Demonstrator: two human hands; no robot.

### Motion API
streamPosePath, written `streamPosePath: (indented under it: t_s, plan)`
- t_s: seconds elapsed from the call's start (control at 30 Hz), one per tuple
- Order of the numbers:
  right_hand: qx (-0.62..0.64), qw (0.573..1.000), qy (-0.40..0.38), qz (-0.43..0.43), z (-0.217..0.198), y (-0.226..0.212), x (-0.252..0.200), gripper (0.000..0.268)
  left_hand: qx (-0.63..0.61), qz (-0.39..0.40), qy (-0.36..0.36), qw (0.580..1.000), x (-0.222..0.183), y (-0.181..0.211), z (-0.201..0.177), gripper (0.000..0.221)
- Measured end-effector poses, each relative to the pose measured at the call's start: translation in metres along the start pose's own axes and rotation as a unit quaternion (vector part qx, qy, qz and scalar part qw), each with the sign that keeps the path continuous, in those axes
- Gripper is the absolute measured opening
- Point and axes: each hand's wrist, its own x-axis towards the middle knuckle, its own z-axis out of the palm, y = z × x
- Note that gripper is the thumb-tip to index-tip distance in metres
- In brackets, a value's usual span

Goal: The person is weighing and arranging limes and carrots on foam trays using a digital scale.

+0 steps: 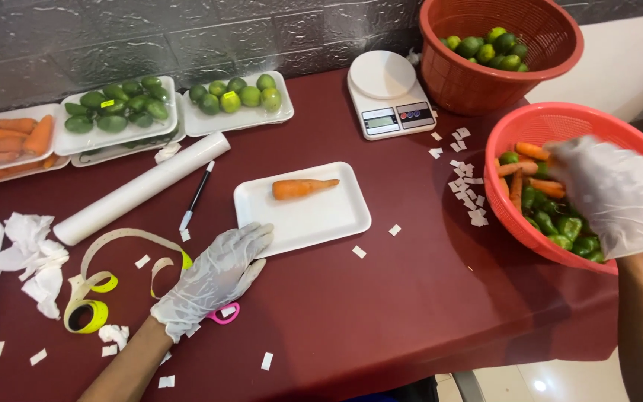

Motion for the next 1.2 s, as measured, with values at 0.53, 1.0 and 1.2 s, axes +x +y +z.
streamPosePath:
  t_s: [0.53,1.0,1.2]
  plan:
    - [0.846,0.504,-0.003,-0.173,-0.130,-0.173,0.013,0.041,-0.151,-0.011,0.019,0.988,-0.003,-0.005,0.006,0.041]
    - [0.672,0.719,0.012,-0.174,-0.093,-0.256,0.045,0.041,-0.147,-0.014,0.041,0.988,-0.004,-0.003,0.005,0.042]
    - [0.610,0.678,0.132,-0.388,-0.160,-0.237,0.039,0.074,-0.117,-0.014,0.041,0.992,-0.006,-0.003,0.008,0.042]
